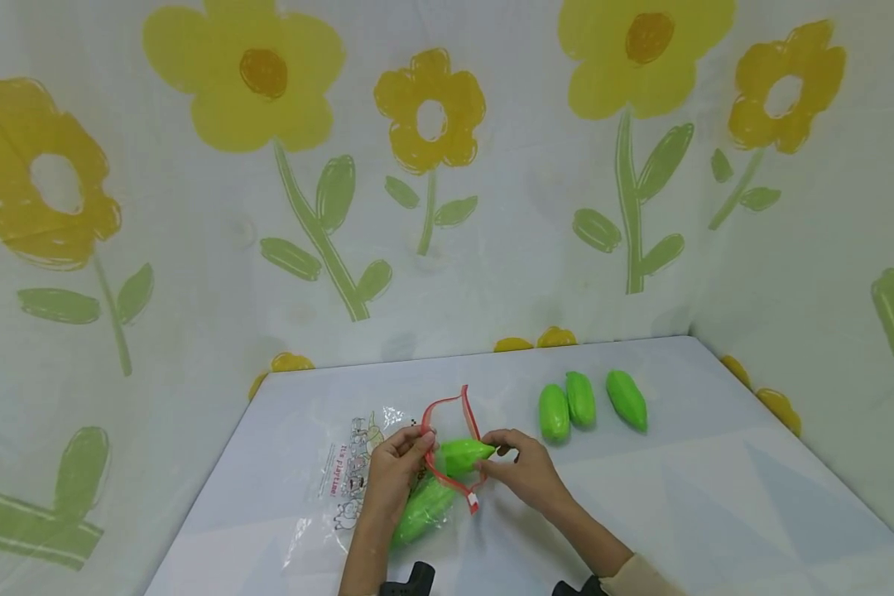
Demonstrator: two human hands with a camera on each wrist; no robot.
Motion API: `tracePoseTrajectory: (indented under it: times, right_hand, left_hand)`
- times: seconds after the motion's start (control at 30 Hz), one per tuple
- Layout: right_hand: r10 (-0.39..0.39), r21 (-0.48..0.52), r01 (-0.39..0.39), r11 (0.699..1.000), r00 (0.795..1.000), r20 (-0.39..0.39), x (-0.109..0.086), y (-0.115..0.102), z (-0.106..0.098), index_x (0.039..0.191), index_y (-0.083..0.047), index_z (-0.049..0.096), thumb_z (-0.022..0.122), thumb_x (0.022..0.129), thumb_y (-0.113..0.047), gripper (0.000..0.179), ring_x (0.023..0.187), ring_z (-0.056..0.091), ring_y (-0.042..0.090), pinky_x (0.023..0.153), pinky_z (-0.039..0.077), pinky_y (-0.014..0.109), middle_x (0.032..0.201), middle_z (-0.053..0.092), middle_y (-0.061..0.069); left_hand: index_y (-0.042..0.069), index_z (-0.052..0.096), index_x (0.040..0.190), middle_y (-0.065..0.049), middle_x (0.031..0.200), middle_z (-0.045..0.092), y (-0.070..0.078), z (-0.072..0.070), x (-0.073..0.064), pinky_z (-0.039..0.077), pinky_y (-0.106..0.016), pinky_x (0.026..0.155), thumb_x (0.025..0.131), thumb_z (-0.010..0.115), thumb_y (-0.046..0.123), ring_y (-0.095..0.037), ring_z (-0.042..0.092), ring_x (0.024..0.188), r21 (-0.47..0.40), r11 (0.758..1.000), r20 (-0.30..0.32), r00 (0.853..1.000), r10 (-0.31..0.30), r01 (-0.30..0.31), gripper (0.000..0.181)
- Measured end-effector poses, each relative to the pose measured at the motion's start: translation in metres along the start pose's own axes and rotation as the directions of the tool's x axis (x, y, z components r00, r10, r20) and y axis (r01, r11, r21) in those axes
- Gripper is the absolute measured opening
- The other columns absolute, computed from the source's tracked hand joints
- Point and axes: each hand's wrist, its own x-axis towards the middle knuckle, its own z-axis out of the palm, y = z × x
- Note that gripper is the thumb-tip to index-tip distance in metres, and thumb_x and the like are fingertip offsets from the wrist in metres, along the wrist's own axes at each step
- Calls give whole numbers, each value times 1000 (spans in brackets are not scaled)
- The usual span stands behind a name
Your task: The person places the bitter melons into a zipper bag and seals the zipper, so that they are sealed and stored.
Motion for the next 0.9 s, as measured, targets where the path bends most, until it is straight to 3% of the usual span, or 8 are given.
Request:
tracePoseTrajectory:
  times: [0.27, 0.43, 0.63, 0.77, 0.9]
  right_hand:
    - [-90, -57, 91, 994, 996, 23, 0, -1, 9, 101, -15, 78, 84, 82, -15, 20, 92, 59, 23, 74, 50, 29, 96, 64, -4]
    - [-156, -72, 157, 985, 987, 26, 0, -3, 15, 102, -10, 76, 81, 84, -9, 20, 82, 58, 18, 67, 48, 24, 93, 66, -3]
    - [-130, -73, 134, 988, 990, 59, 1, -7, 21, 107, -10, 73, 75, 90, -8, 18, 78, 56, 7, 66, 47, 23, 92, 70, -8]
    - [-123, -59, 129, 990, 988, 96, 1, -10, 22, 110, -12, 73, 71, 93, -10, 17, 79, 56, 9, 64, 48, 24, 97, 70, -8]
    - [-138, -73, 144, 987, 987, 79, 0, -12, 17, 111, -10, 73, 71, 94, -11, 18, 84, 58, 9, 69, 49, 26, 99, 71, -7]
  left_hand:
    - [-8, 66, 114, -14, 101, 68, 0, 1, 1, 55, -22, 72, 90, 77, 20, -15, 67, 87, -32, 999, 19, 1000, -7, 8, 39]
    - [-7, 66, 115, -14, 102, 68, -1, 3, -1, 56, -24, 74, 90, 77, 23, -16, 67, 89, -34, 999, 20, 1000, -13, 14, 40]
    - [-7, 65, 115, -19, 106, 67, -1, 2, -1, 55, -23, 74, 91, 76, 23, -16, 67, 89, -37, 999, 5, 1000, -12, 12, 40]
    - [-7, 65, 114, -17, 103, 68, 0, 1, 0, 55, -22, 72, 91, 76, 22, -16, 67, 88, -48, 999, 4, 1000, -10, 11, 39]
    - [-6, 66, 113, -17, 101, 68, 0, 0, 1, 54, -22, 70, 91, 76, 23, -16, 67, 87, -51, 999, 4, 1000, -9, 9, 38]
